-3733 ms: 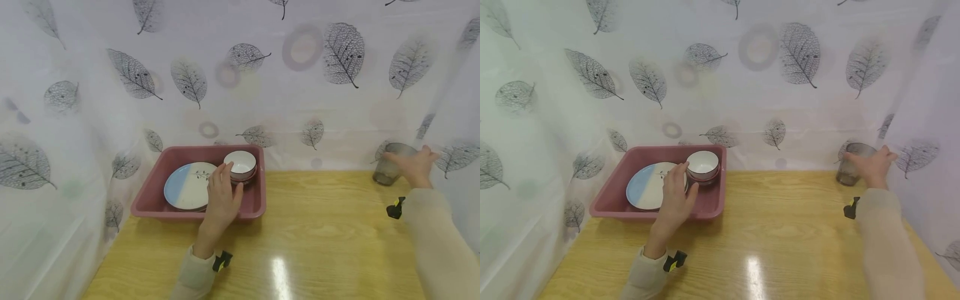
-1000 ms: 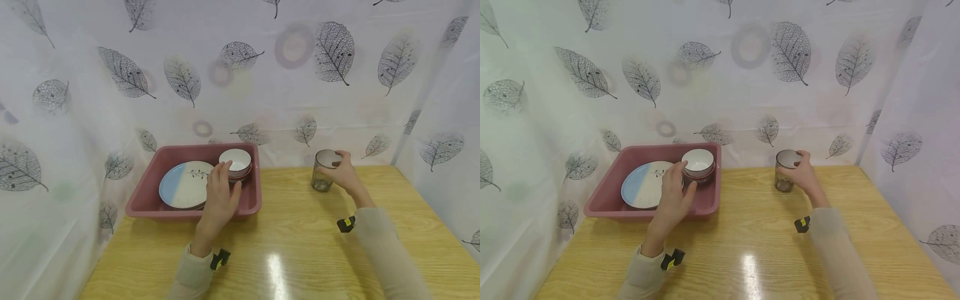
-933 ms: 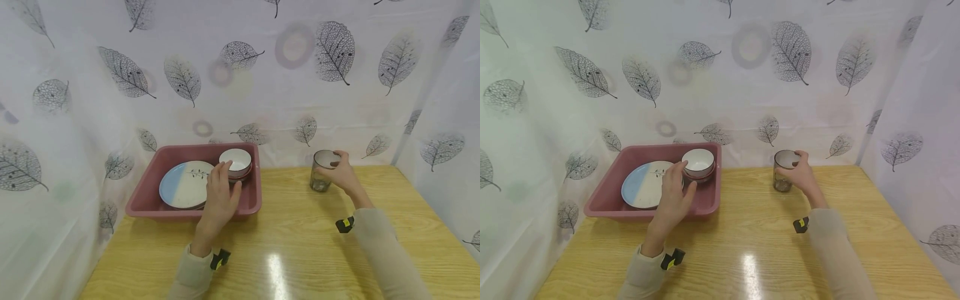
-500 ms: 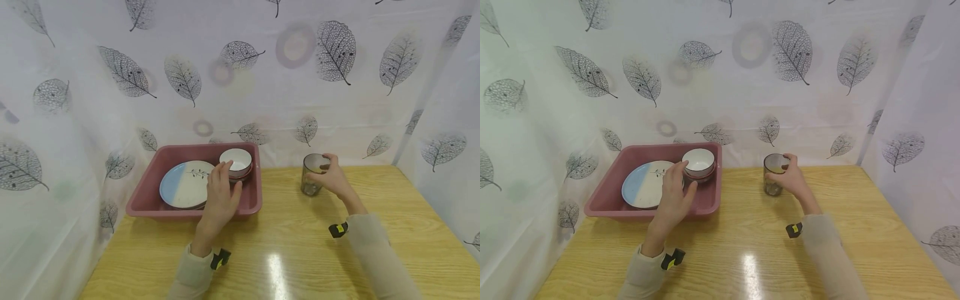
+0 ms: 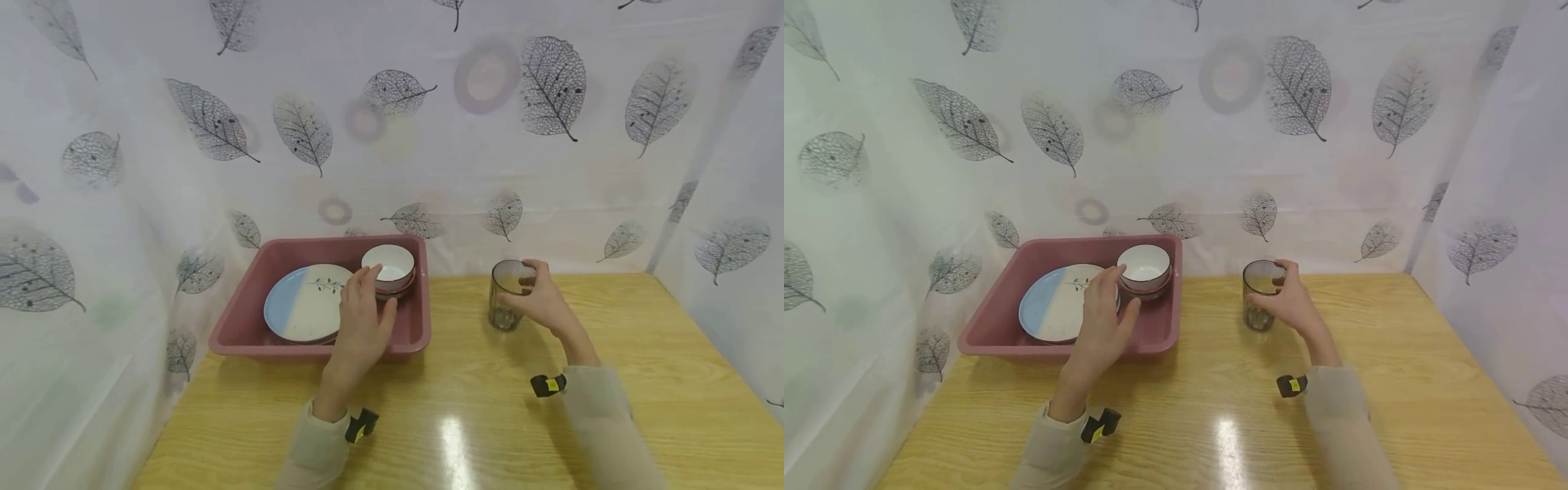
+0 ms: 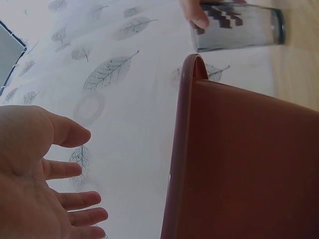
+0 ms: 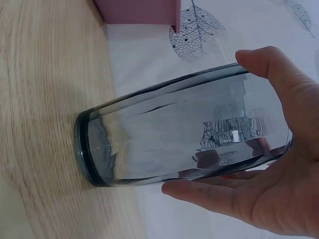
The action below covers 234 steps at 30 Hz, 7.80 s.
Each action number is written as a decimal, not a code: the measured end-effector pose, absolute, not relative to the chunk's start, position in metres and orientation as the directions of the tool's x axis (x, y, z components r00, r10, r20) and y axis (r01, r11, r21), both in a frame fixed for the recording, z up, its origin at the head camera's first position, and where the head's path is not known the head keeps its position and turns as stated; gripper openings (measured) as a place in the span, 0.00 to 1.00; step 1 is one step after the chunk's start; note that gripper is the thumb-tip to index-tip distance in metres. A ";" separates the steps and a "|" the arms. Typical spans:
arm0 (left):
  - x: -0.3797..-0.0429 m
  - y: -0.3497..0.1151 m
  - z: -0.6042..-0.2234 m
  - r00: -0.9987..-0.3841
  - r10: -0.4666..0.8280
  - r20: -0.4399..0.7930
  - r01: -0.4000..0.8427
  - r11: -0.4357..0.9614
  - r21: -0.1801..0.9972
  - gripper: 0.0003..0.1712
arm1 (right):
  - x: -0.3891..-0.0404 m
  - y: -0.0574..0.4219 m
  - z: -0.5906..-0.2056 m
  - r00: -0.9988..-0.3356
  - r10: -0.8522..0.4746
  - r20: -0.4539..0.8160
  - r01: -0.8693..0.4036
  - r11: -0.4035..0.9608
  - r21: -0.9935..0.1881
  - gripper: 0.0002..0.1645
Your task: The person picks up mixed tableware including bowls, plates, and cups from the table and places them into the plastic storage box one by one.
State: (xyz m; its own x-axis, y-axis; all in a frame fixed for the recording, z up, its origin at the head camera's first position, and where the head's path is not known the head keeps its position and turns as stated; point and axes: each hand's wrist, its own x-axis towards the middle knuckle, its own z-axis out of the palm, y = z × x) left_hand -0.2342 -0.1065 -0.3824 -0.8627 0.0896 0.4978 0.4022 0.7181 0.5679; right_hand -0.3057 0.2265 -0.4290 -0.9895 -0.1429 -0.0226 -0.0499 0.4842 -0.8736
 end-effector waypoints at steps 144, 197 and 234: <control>-0.204 -0.080 -0.377 -0.608 0.506 0.612 0.773 0.554 0.309 0.56 | -0.188 0.119 -0.359 -0.855 -0.310 0.417 -0.462 0.086 -0.883 0.62; -0.241 -0.128 -0.380 -0.762 0.131 0.634 0.582 0.568 0.583 0.58 | -0.225 0.069 -0.414 -0.947 -0.242 0.211 -0.265 0.218 -0.939 0.24; -0.261 -0.124 -0.407 -0.924 0.143 0.355 0.362 0.624 0.693 0.54 | -0.245 0.070 -0.436 -0.977 -0.211 0.011 -0.053 0.194 -0.980 0.33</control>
State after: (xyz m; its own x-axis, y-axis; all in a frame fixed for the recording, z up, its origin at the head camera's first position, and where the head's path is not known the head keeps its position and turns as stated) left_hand -0.2605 -0.1243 -0.4075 -0.9240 0.1427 0.3547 0.3622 0.6239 0.6925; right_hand -0.2446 0.0705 -0.4358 -0.9774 -0.2113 0.0111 -0.0529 0.1936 -0.9797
